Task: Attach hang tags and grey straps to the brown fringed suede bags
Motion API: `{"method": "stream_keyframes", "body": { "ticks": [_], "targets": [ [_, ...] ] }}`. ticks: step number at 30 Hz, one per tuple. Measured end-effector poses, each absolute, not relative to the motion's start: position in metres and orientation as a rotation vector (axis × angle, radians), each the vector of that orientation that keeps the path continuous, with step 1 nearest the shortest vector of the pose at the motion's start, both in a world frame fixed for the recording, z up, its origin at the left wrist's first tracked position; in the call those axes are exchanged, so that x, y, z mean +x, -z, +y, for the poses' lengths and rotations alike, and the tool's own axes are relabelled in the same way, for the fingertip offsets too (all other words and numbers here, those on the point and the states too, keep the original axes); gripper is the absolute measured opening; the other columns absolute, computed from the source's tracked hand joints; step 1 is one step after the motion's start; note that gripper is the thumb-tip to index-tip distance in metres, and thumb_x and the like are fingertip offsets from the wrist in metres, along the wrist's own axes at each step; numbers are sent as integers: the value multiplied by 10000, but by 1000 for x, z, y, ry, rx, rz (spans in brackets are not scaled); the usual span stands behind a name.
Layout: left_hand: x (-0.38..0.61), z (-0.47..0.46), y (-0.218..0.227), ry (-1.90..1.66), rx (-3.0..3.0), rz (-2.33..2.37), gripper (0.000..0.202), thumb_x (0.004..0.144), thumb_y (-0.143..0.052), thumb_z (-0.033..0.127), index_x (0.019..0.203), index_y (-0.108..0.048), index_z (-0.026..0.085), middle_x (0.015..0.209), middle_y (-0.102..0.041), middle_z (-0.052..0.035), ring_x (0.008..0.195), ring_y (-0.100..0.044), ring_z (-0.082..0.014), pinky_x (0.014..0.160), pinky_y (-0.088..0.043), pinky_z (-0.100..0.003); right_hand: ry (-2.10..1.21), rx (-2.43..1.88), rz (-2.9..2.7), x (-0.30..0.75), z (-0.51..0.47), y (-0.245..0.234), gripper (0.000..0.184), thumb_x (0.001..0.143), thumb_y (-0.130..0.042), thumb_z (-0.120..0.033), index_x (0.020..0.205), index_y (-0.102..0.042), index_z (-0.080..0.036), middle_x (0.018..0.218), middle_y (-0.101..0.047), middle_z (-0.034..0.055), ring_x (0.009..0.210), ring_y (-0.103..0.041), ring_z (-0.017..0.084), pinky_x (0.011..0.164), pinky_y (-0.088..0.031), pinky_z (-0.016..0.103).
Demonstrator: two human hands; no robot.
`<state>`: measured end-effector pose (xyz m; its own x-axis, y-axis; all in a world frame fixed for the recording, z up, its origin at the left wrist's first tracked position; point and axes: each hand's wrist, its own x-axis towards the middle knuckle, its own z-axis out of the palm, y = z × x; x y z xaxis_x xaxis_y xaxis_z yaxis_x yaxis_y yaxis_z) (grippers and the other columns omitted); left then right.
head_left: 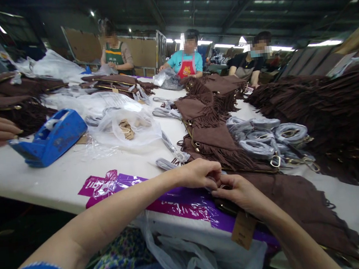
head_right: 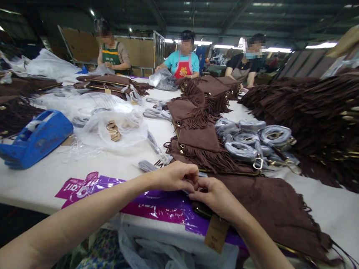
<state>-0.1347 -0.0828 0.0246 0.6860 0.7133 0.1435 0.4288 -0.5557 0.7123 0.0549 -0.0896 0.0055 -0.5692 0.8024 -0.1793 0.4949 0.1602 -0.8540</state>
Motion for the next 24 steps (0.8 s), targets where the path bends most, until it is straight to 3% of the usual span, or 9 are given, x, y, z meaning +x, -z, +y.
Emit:
{"method": "stream_keyframes", "body": {
  "ticks": [4, 6, 11, 17, 24],
  "targets": [
    [-140, -118, -37, -672, 2558, 1070, 72, 829, -601, 159, 891, -575, 133, 924, -605, -74, 873, -556, -190, 748, -413, -260, -1458, -1196, -2053, 52, -91, -8, 233, 715, -696, -367, 633, -598, -173, 552, -522, -52, 517, -441, 104, 508, -329, 230],
    [-142, -142, -40, -577, 2560, 1199, 121, 897, -515, 225, 865, -594, 139, 891, -624, -92, 831, -575, -203, 735, -431, -282, -1494, -1190, -2030, 51, -91, -9, 234, 706, -707, -366, 637, -599, -171, 567, -542, -42, 526, -449, 104, 516, -336, 229],
    [-135, -167, -23, -239, 2390, 1411, 175, 871, -509, 250, 849, -651, 149, 830, -684, -103, 779, -630, -237, 690, -460, -304, -1586, -1232, -1954, 53, -90, -10, 238, 664, -723, -376, 633, -595, -177, 544, -563, -32, 504, -466, 111, 501, -336, 230],
    [-119, -154, -3, -407, 2256, 1671, 206, 843, -483, 207, 866, -682, 158, 872, -704, -90, 825, -644, -231, 703, -447, -289, -1536, -1229, -1923, 56, -90, -11, 245, 640, -726, -388, 611, -604, -177, 561, -587, -7, 537, -486, 129, 515, -347, 243],
    [-107, -155, 1, -566, 2021, 1840, 281, 860, -463, 276, 716, -689, 193, 712, -678, -45, 669, -593, -178, 577, -332, -261, -1424, -1209, -1955, 56, -88, -6, 208, 635, -706, -354, 590, -614, -173, 549, -559, -24, 542, -462, 128, 531, -342, 247]
  ]
}}
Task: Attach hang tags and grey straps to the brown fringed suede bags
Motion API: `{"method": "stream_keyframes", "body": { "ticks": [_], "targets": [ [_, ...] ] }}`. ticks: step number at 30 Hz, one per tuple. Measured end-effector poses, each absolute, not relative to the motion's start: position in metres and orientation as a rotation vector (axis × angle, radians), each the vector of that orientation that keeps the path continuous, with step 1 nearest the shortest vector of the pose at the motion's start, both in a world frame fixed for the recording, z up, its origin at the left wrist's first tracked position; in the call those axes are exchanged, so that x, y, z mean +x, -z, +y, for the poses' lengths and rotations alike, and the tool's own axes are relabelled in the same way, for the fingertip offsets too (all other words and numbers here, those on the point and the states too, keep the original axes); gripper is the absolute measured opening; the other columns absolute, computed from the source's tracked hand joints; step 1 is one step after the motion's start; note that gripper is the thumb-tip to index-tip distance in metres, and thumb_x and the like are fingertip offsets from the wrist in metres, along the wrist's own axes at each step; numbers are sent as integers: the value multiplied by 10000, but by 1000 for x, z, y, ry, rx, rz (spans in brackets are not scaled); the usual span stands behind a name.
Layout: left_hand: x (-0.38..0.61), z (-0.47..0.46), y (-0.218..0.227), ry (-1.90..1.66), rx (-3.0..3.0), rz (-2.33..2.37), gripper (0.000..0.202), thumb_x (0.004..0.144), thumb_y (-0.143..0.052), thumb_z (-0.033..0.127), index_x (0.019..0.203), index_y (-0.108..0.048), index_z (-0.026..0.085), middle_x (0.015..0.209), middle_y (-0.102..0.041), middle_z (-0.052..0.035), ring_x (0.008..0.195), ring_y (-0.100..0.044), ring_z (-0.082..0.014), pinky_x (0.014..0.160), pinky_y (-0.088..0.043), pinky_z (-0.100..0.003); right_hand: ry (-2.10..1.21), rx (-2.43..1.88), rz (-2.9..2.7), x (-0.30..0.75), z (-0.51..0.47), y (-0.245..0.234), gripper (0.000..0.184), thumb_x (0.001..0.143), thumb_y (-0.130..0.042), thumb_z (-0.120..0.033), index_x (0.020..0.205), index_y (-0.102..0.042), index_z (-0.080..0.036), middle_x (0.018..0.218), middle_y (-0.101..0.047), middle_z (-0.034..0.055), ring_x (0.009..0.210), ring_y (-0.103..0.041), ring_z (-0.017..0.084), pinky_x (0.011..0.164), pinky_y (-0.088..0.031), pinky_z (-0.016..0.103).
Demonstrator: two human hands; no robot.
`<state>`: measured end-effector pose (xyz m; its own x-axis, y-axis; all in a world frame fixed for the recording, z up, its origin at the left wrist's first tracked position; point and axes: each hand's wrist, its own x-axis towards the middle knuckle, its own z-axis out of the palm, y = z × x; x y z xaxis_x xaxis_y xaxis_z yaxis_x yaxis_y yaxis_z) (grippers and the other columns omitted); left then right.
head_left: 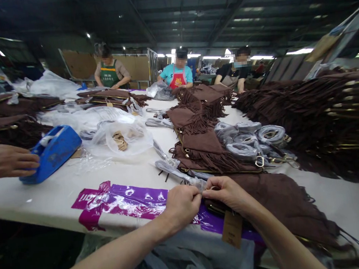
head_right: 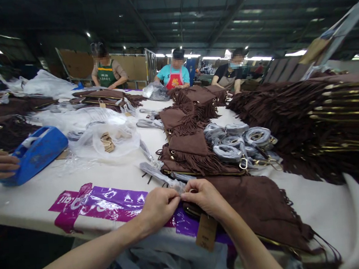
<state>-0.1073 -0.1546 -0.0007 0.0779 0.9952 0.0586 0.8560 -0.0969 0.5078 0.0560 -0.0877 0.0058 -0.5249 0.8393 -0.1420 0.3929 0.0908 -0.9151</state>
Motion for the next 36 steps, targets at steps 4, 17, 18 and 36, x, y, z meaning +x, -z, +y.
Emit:
{"method": "stream_keyframes", "body": {
  "ticks": [4, 17, 18, 36],
  "targets": [
    [-99, -154, 6, -731, 1953, 1880, 216, 798, -489, 239, 667, -652, 182, 644, -623, -31, 607, -533, -162, 549, -264, -265, -1324, -1195, -2008, 56, -89, -6, 202, 659, -694, -345, 586, -626, -168, 583, -583, -20, 589, -496, 139, 569, -372, 250],
    [-148, -134, -18, -1162, 1159, 1182, 131, 602, -548, 271, 568, -576, 148, 435, -376, 68, 451, -285, -73, 476, -231, -207, -1039, -1045, -2104, 49, -111, -19, 171, 860, -559, -315, 842, -694, -211, 822, -672, 7, 797, -605, 178, 744, -436, 271],
    [-148, -133, -20, -1163, 1169, 1169, 135, 602, -543, 273, 572, -583, 147, 431, -377, 68, 447, -285, -72, 470, -228, -207, -1010, -1035, -2124, 45, -113, -19, 149, 854, -569, -297, 842, -693, -215, 827, -675, 6, 800, -606, 177, 745, -431, 269],
    [-130, -139, 1, -1204, 1354, 1204, 190, 723, -609, 310, 731, -630, 122, 623, -558, 2, 490, -464, -93, 433, -367, -199, -1120, -1072, -1943, 35, -113, -10, 230, 816, -588, -361, 650, -587, -203, 630, -564, -13, 639, -524, 164, 613, -401, 262]
  ]
}}
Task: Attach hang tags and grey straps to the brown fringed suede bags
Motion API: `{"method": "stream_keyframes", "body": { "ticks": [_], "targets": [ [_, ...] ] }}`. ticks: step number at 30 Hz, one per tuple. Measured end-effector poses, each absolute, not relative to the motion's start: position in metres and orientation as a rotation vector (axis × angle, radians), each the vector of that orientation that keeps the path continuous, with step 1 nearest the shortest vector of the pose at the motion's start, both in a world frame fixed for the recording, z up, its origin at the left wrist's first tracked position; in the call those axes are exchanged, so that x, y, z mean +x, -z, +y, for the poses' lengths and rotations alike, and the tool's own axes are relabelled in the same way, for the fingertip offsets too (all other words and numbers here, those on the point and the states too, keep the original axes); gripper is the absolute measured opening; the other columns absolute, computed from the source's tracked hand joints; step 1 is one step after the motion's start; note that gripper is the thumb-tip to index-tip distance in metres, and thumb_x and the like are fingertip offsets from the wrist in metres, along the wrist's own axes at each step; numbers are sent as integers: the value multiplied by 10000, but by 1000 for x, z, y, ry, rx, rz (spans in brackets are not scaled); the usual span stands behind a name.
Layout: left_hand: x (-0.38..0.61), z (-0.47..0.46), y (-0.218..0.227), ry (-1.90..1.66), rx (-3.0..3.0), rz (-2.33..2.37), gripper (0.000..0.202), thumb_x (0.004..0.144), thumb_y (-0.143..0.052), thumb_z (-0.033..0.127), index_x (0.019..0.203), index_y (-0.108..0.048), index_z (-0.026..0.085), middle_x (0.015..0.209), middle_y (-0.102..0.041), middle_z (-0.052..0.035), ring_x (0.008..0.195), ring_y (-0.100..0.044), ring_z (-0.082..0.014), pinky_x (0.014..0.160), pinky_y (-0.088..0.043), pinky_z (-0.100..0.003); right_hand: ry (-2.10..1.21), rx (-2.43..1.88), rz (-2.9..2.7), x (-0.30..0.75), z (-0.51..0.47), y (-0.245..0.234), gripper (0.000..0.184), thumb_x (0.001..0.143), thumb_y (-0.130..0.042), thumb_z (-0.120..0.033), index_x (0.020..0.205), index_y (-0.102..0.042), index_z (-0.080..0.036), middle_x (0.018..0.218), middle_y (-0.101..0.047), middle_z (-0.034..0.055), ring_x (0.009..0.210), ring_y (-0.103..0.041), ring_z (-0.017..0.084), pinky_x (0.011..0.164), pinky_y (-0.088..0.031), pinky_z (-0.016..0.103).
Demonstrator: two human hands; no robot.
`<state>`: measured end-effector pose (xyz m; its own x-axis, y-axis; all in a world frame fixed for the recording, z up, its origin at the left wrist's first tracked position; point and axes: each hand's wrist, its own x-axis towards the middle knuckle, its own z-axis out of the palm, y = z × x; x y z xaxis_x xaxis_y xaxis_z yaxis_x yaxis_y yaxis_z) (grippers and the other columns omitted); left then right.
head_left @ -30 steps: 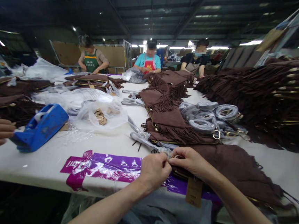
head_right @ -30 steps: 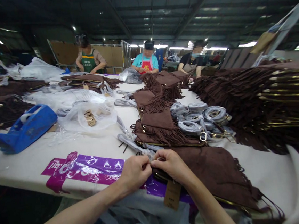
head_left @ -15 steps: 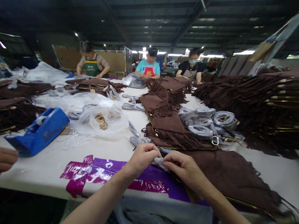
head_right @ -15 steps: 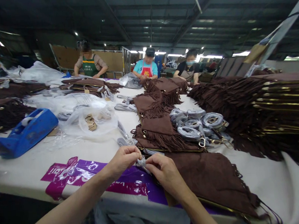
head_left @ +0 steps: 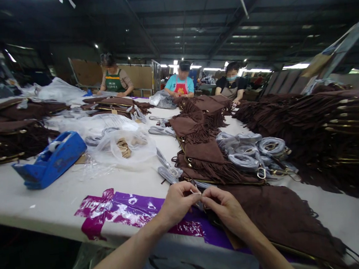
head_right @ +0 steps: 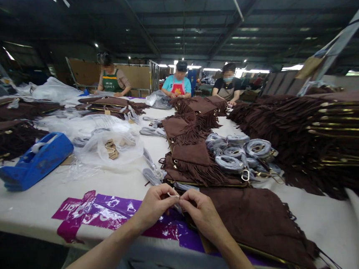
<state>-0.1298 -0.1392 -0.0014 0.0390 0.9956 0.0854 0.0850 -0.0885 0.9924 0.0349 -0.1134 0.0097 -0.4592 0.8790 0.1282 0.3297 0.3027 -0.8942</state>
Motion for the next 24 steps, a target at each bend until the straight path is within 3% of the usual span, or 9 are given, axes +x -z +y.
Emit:
{"method": "stream_keyframes", "body": {
  "ticks": [4, 8, 18, 21, 24],
  "targets": [
    [-125, -140, -4, -1232, 1532, 1307, 129, 765, -533, 224, 690, -598, 142, 629, -550, 5, 560, -473, -104, 508, -358, -200, -1114, -1082, -1944, 36, -114, -11, 217, 809, -586, -343, 642, -580, -205, 634, -561, -14, 642, -521, 164, 618, -396, 262],
    [-125, -140, -1, -1246, 1633, 1348, 69, 715, -510, 160, 661, -552, 152, 624, -521, 19, 607, -465, -111, 561, -349, -205, -1103, -1088, -1971, 36, -115, -12, 221, 805, -584, -349, 637, -587, -205, 637, -561, -15, 646, -524, 163, 625, -396, 260],
    [-129, -141, 6, -1173, 1110, 1077, 64, 642, -481, 229, 688, -474, 185, 480, -479, 65, 369, -341, -68, 392, -247, -188, -1075, -1088, -2013, 32, -110, -13, 239, 850, -520, -351, 658, -544, -211, 630, -527, -23, 628, -481, 150, 603, -381, 255],
    [-129, -142, 2, -1154, 948, 905, 117, 604, -508, 217, 697, -446, 184, 570, -565, 39, 365, -341, -47, 378, -192, -174, -1248, -1073, -1959, 31, -108, -16, 211, 825, -555, -362, 689, -567, -201, 624, -534, -28, 599, -472, 135, 584, -376, 248],
    [-133, -143, 0, -1191, 824, 798, 144, 598, -559, 205, 693, -460, 162, 643, -611, 5, 439, -402, -43, 434, -236, -168, -1587, -1016, -1742, 39, -109, -21, 205, 792, -619, -400, 814, -596, -197, 660, -562, -34, 579, -485, 121, 586, -399, 242]
  ]
}}
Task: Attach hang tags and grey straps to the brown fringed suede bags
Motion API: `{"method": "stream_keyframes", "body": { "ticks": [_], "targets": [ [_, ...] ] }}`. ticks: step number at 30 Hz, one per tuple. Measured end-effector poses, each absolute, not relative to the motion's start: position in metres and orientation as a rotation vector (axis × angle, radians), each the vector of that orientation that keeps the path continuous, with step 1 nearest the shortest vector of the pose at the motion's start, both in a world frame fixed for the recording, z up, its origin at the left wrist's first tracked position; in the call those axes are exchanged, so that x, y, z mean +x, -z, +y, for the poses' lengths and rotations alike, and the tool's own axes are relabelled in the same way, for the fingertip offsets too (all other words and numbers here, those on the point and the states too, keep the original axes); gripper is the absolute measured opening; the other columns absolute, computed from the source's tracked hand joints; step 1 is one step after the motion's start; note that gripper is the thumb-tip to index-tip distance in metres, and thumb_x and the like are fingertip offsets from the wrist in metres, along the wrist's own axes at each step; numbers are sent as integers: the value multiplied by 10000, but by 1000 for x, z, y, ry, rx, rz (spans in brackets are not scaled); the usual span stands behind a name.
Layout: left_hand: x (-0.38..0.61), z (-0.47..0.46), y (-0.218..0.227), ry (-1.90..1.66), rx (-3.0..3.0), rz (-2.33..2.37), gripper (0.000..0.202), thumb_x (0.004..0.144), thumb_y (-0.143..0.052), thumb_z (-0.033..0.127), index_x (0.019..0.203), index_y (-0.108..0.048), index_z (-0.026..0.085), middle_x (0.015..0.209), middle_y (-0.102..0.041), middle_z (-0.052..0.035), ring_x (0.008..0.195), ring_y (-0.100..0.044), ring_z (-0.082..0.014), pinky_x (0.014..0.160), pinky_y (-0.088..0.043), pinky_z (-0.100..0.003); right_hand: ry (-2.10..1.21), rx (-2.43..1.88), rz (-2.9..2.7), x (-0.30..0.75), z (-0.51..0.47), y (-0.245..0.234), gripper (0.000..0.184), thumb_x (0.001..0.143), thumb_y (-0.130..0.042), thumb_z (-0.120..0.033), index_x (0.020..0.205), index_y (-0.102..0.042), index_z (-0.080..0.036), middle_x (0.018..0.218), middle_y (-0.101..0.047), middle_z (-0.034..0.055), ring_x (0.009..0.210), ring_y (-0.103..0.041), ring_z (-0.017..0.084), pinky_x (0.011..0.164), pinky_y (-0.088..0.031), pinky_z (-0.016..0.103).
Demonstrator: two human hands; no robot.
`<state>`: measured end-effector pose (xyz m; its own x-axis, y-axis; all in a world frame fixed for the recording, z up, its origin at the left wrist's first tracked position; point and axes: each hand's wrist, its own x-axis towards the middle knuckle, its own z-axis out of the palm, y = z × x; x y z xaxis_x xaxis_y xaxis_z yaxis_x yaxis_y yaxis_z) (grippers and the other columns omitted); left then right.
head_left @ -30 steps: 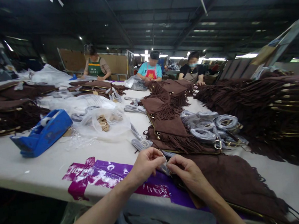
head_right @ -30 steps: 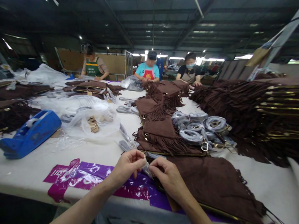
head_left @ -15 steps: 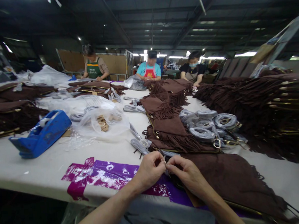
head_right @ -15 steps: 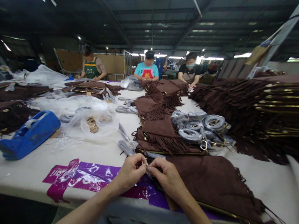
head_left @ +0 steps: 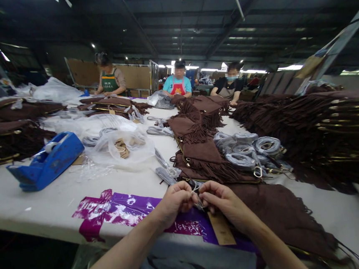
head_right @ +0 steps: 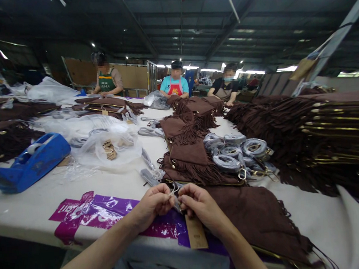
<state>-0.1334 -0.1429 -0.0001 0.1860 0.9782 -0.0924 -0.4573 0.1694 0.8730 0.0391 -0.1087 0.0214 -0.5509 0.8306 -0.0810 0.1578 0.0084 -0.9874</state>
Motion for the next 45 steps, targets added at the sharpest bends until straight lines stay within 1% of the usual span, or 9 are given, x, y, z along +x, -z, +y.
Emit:
{"method": "stream_keyframes", "body": {
  "ticks": [6, 9, 17, 23, 26, 30, 36, 40, 45],
  "targets": [
    [-142, -145, 1, -1254, 693, 698, 171, 583, -619, 184, 677, -481, 148, 777, -698, -86, 675, -571, -115, 627, -378, -212, -1797, -833, -1742, 69, -124, -27, 221, 706, -654, -226, 922, -695, -211, 1145, -664, 82, 1140, -548, 260, 997, -377, 374],
    [-142, -147, 1, -1223, 626, 664, 188, 586, -635, 179, 697, -487, 144, 923, -710, -131, 767, -638, -152, 669, -421, -227, -1929, -813, -1511, 76, -130, -21, 287, 633, -665, -181, 916, -691, -221, 1310, -602, 97, 1227, -511, 288, 999, -385, 402],
    [-134, -153, 1, -1143, 684, 708, 226, 579, -643, 184, 750, -506, 128, 1176, -637, -156, 519, -639, -91, 353, -234, -140, -1646, -1003, -1008, 46, -133, -5, 247, 572, -757, -197, 808, -691, -221, 949, -727, 37, 910, -637, 212, 834, -481, 327],
    [-127, -159, 9, -1049, 1039, 854, 420, 718, -554, 200, 1135, -538, 158, 617, -653, 2, 359, -518, -80, 362, -316, -134, -1613, -951, -957, 23, -137, -2, 406, 517, -704, -111, 898, -643, -237, 921, -697, 20, 871, -637, 210, 765, -517, 328],
    [-127, -164, 4, -973, 1357, 890, 703, 699, -529, 100, 1385, -430, 220, 834, -707, -28, 487, -578, -90, 457, -392, -160, -1537, -1011, -853, 18, -134, 2, 419, 543, -699, -151, 935, -602, -259, 900, -671, 3, 837, -637, 194, 728, -521, 312],
    [-123, -170, -3, -1037, 1669, 953, 854, 654, -594, 53, 1448, -372, 271, 1139, -672, -30, 799, -627, -156, 634, -447, -197, -1491, -1019, -741, 7, -135, 10, 428, 543, -657, -131, 941, -582, -269, 864, -649, -7, 806, -644, 190, 713, -536, 310],
    [-128, -167, -6, -1086, 1921, 1185, 343, 769, -529, 101, 1054, -692, 201, 989, -711, -70, 907, -646, -210, 812, -452, -256, -1617, -972, -864, 5, -146, 9, 421, 646, -730, -250, 1049, -606, -241, 1068, -689, 42, 1031, -638, 220, 803, -531, 301],
    [-168, -164, -23, -1074, 1891, 1255, 243, 795, -568, 161, 1011, -680, 175, 864, -722, -59, 806, -661, -187, 745, -469, -240, -1792, -981, -844, 22, -141, 5, 350, 726, -738, -450, 957, -656, -201, 1046, -699, 78, 1099, -623, 271, 744, -561, 333],
    [-223, -169, -34, -1019, 1561, 1132, 157, 784, -603, 234, 875, -678, 131, 814, -730, -66, 713, -665, -165, 679, -503, -242, -1854, -977, -787, 31, -133, 5, 375, 663, -801, -457, 884, -692, -175, 1040, -711, 88, 1176, -582, 292, 769, -571, 326]
  ]
}}
